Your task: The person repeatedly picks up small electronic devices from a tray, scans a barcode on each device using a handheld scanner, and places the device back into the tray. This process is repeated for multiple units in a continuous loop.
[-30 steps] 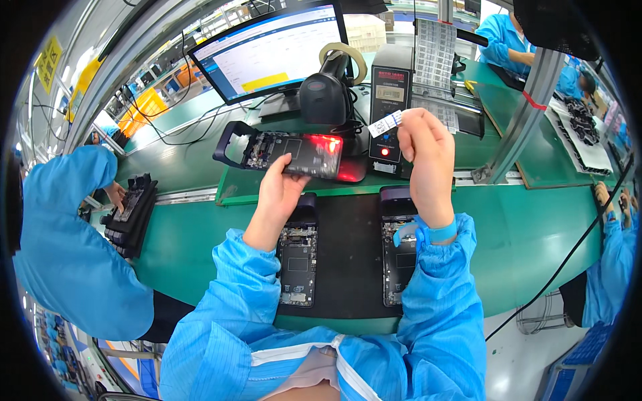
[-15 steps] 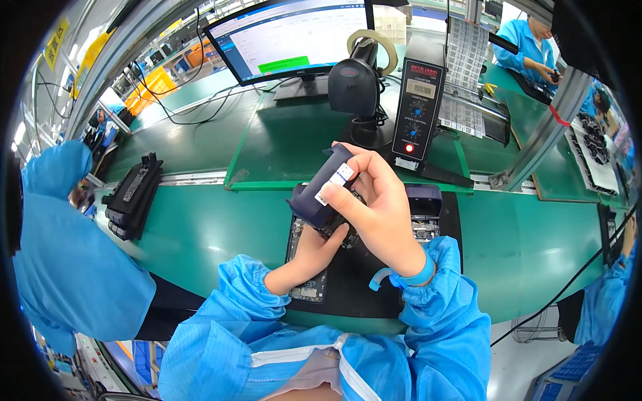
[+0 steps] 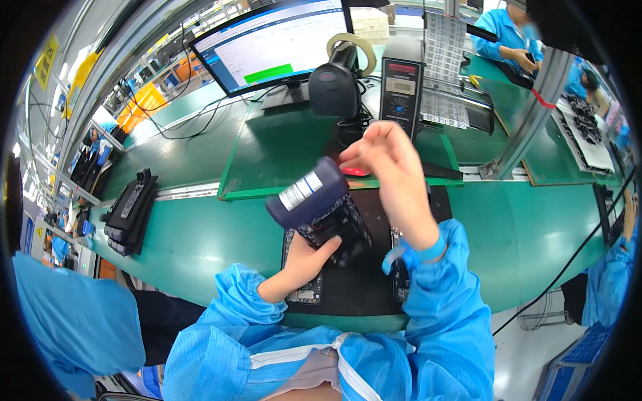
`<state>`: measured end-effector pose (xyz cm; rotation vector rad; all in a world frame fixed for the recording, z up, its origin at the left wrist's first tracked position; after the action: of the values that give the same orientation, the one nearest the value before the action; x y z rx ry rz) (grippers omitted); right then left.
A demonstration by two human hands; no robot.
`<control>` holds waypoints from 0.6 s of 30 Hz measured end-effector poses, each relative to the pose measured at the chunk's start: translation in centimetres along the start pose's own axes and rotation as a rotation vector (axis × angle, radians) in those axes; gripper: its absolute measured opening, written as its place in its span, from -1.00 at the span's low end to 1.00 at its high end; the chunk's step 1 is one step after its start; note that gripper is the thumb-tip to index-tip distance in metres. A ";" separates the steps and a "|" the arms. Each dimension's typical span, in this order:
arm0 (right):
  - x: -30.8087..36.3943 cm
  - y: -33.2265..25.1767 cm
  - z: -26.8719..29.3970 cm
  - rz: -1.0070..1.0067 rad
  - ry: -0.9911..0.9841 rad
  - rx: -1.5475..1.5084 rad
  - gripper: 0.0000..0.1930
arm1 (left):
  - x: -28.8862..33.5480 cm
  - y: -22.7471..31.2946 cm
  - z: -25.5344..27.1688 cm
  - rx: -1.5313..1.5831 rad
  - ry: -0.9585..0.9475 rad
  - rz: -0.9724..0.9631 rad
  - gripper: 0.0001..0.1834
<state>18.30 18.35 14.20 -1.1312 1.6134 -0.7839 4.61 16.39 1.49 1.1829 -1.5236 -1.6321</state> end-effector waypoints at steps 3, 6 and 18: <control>-2.3 -0.1 3.7 0.116 0.008 0.611 -0.93 | 1.0 0.2 -1.1 0.257 -0.013 0.098 -0.33; -2.5 2.3 5.5 -0.034 -0.141 1.166 -0.88 | 1.9 -2.9 -1.6 0.256 -0.073 0.317 -0.11; -1.5 3.4 5.0 -0.027 -0.374 1.314 -0.76 | 0.4 2.8 -2.2 -0.752 -0.145 -0.102 -0.09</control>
<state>22.18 21.11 10.17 -0.2777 0.4955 -1.2540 5.96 14.62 4.29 0.7366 -0.7842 -2.1208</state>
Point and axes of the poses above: each hand's wrist, its own x-axis away from the middle knuckle, its own z-axis out of the back of the hand, y = z × x, the point moved 9 cm from there along -x, towards the middle knuckle, and after that the axes turned 4 degrees about x, right-handed, at the moved point
